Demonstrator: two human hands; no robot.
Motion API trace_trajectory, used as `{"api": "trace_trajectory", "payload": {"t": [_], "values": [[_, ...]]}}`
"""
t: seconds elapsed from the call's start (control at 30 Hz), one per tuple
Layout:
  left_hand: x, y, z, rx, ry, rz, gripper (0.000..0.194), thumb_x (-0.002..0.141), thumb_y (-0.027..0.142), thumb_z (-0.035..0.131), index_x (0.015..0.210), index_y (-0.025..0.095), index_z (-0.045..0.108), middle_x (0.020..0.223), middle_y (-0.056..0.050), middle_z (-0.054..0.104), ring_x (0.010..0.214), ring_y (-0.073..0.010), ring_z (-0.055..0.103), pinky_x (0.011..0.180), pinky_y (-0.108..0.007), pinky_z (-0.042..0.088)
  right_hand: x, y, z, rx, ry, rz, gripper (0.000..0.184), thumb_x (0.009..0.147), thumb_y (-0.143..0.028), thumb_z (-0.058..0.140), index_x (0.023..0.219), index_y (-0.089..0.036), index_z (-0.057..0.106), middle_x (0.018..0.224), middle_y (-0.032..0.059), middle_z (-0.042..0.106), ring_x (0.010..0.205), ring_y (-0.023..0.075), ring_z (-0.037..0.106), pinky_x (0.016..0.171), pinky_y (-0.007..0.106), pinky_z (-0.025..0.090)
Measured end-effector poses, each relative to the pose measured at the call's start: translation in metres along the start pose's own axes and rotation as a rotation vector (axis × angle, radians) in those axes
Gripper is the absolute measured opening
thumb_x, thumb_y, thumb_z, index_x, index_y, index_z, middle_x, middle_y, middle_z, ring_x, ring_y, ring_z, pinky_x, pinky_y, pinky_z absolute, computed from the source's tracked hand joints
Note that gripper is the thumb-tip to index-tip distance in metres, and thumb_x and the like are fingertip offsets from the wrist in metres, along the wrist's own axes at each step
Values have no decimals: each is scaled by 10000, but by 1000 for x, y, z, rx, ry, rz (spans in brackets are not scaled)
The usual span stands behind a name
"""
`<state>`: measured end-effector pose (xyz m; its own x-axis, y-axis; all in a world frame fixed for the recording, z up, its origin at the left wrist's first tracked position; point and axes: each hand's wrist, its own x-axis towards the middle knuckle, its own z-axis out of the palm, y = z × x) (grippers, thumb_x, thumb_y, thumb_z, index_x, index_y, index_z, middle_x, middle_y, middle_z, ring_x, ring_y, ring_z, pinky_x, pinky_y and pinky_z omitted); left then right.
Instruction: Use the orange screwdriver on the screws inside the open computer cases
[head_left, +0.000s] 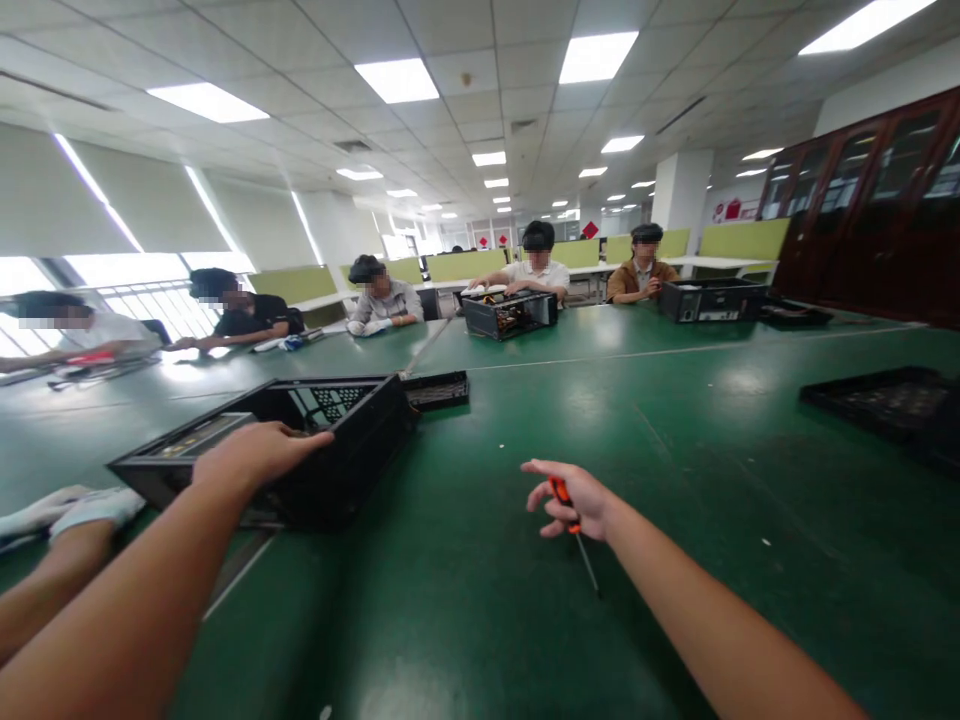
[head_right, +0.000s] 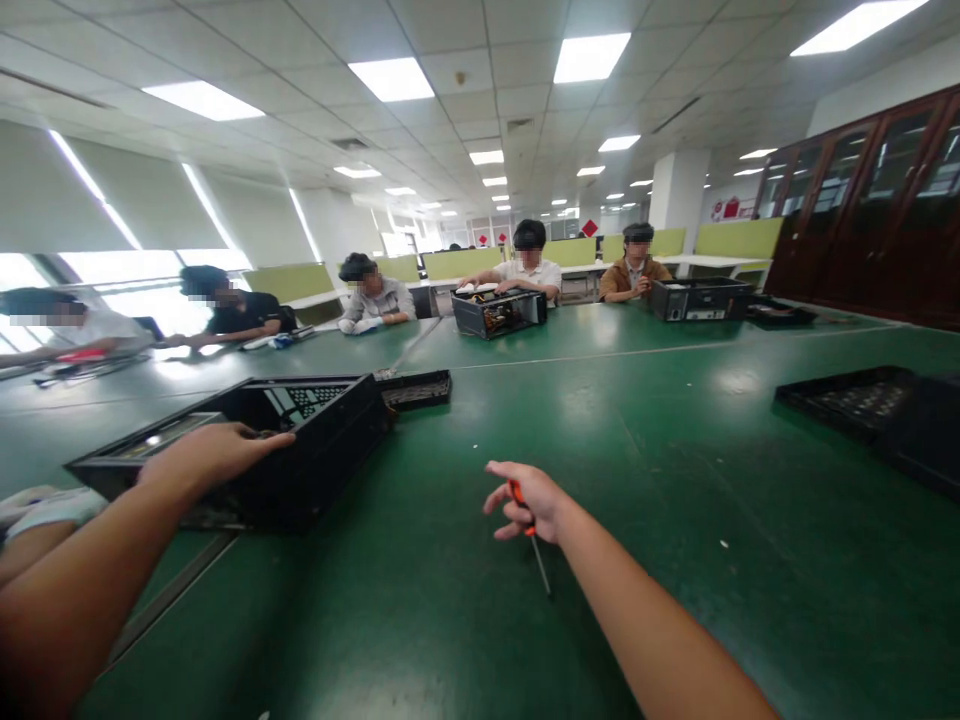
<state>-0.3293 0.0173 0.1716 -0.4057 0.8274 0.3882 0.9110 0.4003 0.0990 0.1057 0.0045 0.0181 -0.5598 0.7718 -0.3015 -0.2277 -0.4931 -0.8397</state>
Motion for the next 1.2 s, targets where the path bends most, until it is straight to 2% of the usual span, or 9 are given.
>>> {"api": "trace_trajectory", "payload": {"t": [0.1,0.23,0.33,0.43,0.53,0.73,0.9,1.03,1.2], "values": [[-8,17,-17,89,54,20,796,612,623,769,1138,39,648,1262,-214,597,1156,-405,492,972,-636,343,-34,-4,-57,6,91,-25,346,992,-405,522,1244,-168,532,867,9,600,553,91,529,546,269,526],[-39,82,-17,-41,173,205,617,743,348,707,1257,38,562,1297,-169,552,1254,-400,379,1062,-636,234,-50,0,-96,-9,164,-49,312,981,-375,557,1203,-155,557,965,39,609,680,120,592,569,256,528],[-91,154,18,-184,126,360,465,788,320,648,1215,139,614,1229,-117,579,1142,-304,527,1017,-432,408,-45,8,-97,-35,172,-82,323,955,-270,597,1249,-162,516,973,40,623,648,109,592,527,223,508],[-158,219,72,-438,-71,589,383,817,287,641,1191,206,626,1117,-56,632,948,-196,631,873,-301,516,-39,13,-89,-64,121,-109,433,844,-137,682,1238,-159,503,1054,74,658,777,131,667,605,214,539],[-207,253,115,-643,-249,797,469,852,251,620,1315,275,546,1099,-20,646,947,-151,636,884,-258,519,-37,16,-82,-134,46,-85,345,830,-275,717,1112,-121,590,1013,115,692,770,157,703,590,215,546],[-217,246,135,-1134,-617,834,476,891,172,519,1358,258,513,1070,-48,624,956,-180,594,928,-344,483,-36,20,-75,-273,-37,-37,473,818,-531,686,1047,-122,621,728,81,718,439,130,622,391,181,427],[-214,240,127,-1155,-651,777,370,925,310,553,1290,254,572,1121,-55,643,1043,-205,596,973,-351,450,-39,22,-67,-320,-87,-44,463,807,-562,677,921,-115,637,633,68,701,335,85,516,322,153,279],[-216,244,126,-1194,-687,704,237,920,398,564,985,203,683,906,-44,688,861,-191,638,837,-307,494,-41,23,-67,-345,-89,-33,474,831,-588,633,906,-120,642,585,49,680,270,45,369,292,173,133],[-210,248,133,-1327,-615,422,301,885,456,586,797,178,663,660,-4,634,568,-134,549,576,-248,446,-40,23,-70,-357,-70,-59,523,840,-621,585,973,-121,656,623,40,679,313,43,398,343,175,191]]}}
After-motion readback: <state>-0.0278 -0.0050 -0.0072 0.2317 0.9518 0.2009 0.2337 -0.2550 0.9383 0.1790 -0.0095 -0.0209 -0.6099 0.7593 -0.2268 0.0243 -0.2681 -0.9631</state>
